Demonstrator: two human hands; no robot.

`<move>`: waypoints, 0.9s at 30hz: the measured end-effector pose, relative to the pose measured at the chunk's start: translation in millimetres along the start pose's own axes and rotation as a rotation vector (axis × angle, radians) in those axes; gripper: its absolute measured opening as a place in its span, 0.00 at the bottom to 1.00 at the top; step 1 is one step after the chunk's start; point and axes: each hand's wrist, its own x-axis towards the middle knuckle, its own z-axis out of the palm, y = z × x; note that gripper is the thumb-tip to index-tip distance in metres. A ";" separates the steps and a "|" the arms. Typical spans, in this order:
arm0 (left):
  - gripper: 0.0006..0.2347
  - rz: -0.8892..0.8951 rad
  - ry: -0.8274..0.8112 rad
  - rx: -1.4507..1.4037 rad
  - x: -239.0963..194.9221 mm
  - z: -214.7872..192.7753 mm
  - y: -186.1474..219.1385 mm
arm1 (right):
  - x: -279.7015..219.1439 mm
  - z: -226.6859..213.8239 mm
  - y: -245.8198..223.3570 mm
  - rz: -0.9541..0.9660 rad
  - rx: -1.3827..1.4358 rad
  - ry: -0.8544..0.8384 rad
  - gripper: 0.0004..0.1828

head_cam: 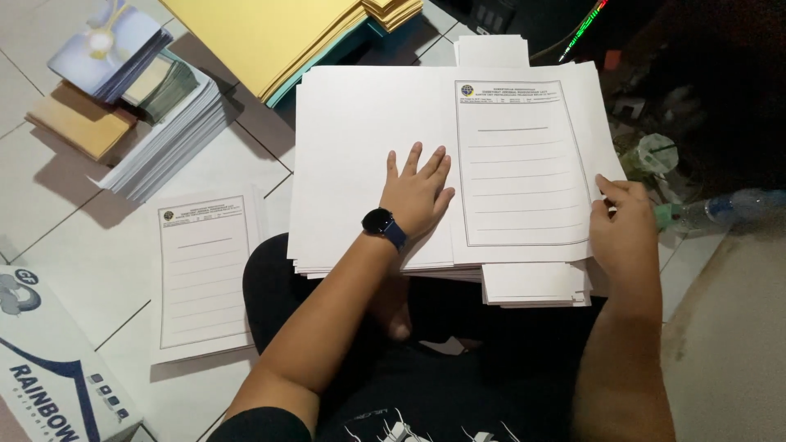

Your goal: The person sits on the floor and folds a stack of printed papers in half. They repeatedly pick up a paper, fold it, and place it on a growing pile.

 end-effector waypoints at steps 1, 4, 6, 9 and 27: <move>0.26 -0.003 -0.013 0.004 0.7 0.9 -0.2 | -3.4 0.5 -4.0 -0.047 0.027 0.020 0.22; 0.27 -0.014 -0.027 0.011 0.4 2.4 -0.5 | -17.8 -0.1 -17.0 -0.207 0.039 0.070 0.23; 0.27 -0.005 -0.025 0.018 1.7 1.8 0.3 | -30.2 1.1 -27.2 -0.314 0.028 0.115 0.24; 0.27 -0.011 -0.056 0.006 0.6 -7.6 3.1 | -45.5 9.7 -38.3 -0.590 -0.088 0.156 0.31; 0.26 -0.059 -0.190 -0.052 -4.1 -26.4 10.3 | -49.6 17.0 -27.2 -0.234 0.837 -0.216 0.35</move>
